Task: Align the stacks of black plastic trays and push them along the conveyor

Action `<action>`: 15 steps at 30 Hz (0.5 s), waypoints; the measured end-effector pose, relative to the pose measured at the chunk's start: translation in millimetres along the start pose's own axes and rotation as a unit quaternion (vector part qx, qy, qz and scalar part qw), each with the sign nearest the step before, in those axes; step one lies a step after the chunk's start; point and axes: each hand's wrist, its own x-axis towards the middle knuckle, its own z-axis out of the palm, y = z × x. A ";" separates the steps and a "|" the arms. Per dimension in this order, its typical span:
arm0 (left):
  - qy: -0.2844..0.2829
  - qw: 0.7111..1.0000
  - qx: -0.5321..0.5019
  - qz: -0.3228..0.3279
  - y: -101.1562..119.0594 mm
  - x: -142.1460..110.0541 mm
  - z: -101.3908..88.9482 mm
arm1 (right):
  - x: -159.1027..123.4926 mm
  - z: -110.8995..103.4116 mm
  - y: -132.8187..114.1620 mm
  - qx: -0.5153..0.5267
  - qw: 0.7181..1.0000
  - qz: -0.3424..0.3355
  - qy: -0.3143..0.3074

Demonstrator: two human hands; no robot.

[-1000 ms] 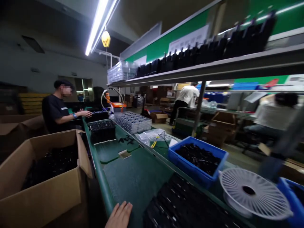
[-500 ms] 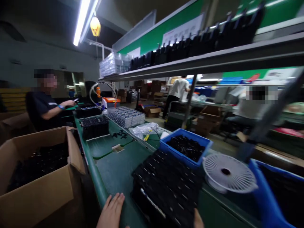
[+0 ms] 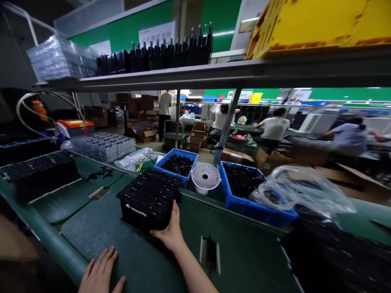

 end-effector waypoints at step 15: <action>-0.208 0.976 -0.018 -0.057 19.3 8.9 -43.2 | -53.6 -79.4 -0.9 0.015 0.954 0.235 0.187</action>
